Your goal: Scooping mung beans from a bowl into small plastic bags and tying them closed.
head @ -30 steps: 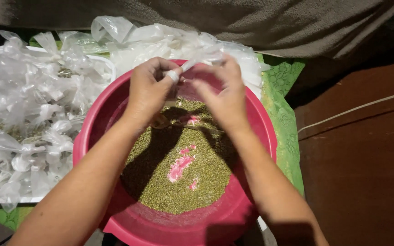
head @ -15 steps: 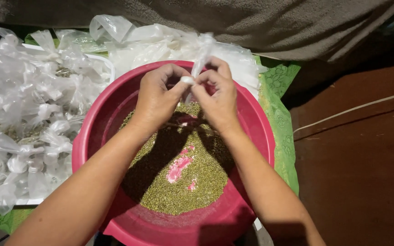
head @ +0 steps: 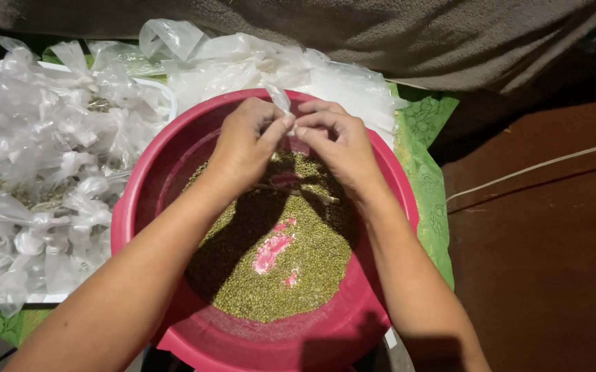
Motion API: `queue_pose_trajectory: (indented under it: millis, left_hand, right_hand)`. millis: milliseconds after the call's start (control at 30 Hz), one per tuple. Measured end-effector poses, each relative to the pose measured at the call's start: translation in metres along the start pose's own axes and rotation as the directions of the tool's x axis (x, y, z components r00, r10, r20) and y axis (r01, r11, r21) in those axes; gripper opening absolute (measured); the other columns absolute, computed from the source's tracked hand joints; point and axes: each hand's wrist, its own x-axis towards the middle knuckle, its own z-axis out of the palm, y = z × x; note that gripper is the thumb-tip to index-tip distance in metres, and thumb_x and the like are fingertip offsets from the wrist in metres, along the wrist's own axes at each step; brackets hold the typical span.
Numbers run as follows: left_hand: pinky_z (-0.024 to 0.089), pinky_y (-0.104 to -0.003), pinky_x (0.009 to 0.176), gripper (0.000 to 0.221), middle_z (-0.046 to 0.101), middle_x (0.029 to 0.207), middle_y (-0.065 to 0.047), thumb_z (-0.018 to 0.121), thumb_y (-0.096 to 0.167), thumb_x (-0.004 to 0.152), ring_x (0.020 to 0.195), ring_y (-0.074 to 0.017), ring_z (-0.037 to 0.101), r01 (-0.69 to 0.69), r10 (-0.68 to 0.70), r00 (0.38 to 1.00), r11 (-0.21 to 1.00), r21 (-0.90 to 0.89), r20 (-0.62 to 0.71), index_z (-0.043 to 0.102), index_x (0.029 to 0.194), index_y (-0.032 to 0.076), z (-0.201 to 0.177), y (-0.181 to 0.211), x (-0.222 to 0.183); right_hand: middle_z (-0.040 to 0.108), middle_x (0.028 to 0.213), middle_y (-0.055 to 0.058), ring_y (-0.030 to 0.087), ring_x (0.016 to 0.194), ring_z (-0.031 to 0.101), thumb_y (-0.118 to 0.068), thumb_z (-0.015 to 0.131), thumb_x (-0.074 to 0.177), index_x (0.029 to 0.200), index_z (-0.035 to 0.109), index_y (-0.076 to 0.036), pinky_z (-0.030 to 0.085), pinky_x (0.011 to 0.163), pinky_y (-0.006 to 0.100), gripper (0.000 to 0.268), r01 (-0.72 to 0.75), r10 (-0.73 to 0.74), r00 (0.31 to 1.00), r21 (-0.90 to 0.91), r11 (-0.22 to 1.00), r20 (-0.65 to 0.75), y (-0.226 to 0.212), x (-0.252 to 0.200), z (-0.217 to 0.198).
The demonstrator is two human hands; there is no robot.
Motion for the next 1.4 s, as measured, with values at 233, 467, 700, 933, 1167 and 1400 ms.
queue_pose_trajectory:
  millis: [233, 467, 700, 933, 1167, 1400]
  left_hand:
    - [0.054, -0.048, 0.085, 0.017, 0.070, 0.093, -0.018, 0.063, 0.023, 0.100, 0.101, -0.0389, 0.069, -0.042, 0.042, 0.998, 0.999, -0.001, 0.045, 0.076, 0.099, 0.011, 0.008, -0.003, -0.001]
    - [0.054, -0.047, 0.089, 0.019, 0.077, 0.098, -0.015, 0.075, 0.015, 0.088, 0.103, -0.0378, 0.072, -0.080, 0.080, 0.991, 0.997, -0.007, 0.111, 0.076, 0.107, 0.012, -0.001, 0.004, -0.002]
    - [0.050, -0.034, 0.075, 0.014, 0.074, 0.099, -0.009, 0.062, 0.017, 0.101, 0.086, -0.0206, 0.067, 0.069, -0.077, 0.996, 0.986, 0.149, 0.051, 0.070, 0.108, 0.008, -0.068, 0.048, -0.010]
    - [0.042, -0.049, 0.101, 0.038, 0.065, 0.126, -0.030, 0.093, 0.016, 0.107, 0.121, -0.0436, 0.058, 0.009, 0.178, 0.961, 0.745, 0.667, -0.211, 0.075, 0.127, -0.010, -0.182, -0.036, -0.067]
    - [0.045, -0.056, 0.090, 0.045, 0.068, 0.122, -0.025, 0.084, 0.029, 0.093, 0.113, -0.0430, 0.059, 0.085, -0.026, 0.995, 0.675, 0.733, -0.092, 0.074, 0.127, 0.002, -0.111, 0.057, -0.012]
    - [0.056, -0.048, 0.078, 0.055, 0.063, 0.117, -0.016, 0.072, 0.036, 0.086, 0.104, -0.0344, 0.062, -0.084, -0.258, 0.948, 0.363, 0.928, 0.186, 0.057, 0.128, 0.004, -0.030, -0.009, 0.010]
  right_hand:
    - [0.074, 0.106, 0.005, 0.017, 0.099, 0.070, -0.014, 0.078, 0.084, 0.098, 0.079, -0.016, 0.055, 0.085, 0.032, 0.014, -0.018, 0.019, 1.000, -0.181, 0.983, 0.002, 0.008, 0.005, -0.007]
    - [0.074, 0.086, 0.001, 0.010, 0.086, 0.070, -0.007, 0.069, 0.082, 0.103, 0.077, -0.014, 0.057, 0.081, 0.027, 0.023, -0.111, 0.106, 0.987, -0.034, 0.993, -0.119, 0.000, 0.005, -0.009]
    - [0.071, 0.103, 0.003, 0.014, 0.095, 0.068, -0.016, 0.074, 0.088, 0.117, 0.065, -0.010, 0.057, 0.088, 0.027, 0.031, -0.041, 0.041, 0.999, -0.072, 0.997, -0.001, -0.009, 0.003, -0.020]
    - [0.072, 0.112, 0.008, 0.018, 0.103, 0.069, -0.015, 0.068, 0.092, 0.116, 0.067, -0.008, 0.059, 0.093, 0.029, 0.025, -0.117, 0.100, 0.991, -0.204, 0.972, -0.093, -0.040, -0.004, -0.036]
    - [0.073, 0.107, 0.005, 0.015, 0.096, 0.067, -0.012, 0.069, 0.092, 0.109, 0.073, -0.009, 0.055, 0.084, 0.029, 0.017, -0.075, 0.027, 0.984, -0.274, 0.959, -0.173, -0.057, -0.006, -0.056]
    - [0.074, 0.100, 0.008, 0.017, 0.088, 0.067, -0.008, 0.070, 0.091, 0.104, 0.080, -0.007, 0.051, 0.076, 0.031, 0.016, 0.174, -0.171, 0.984, -0.520, 0.836, 0.054, -0.009, 0.074, -0.100]
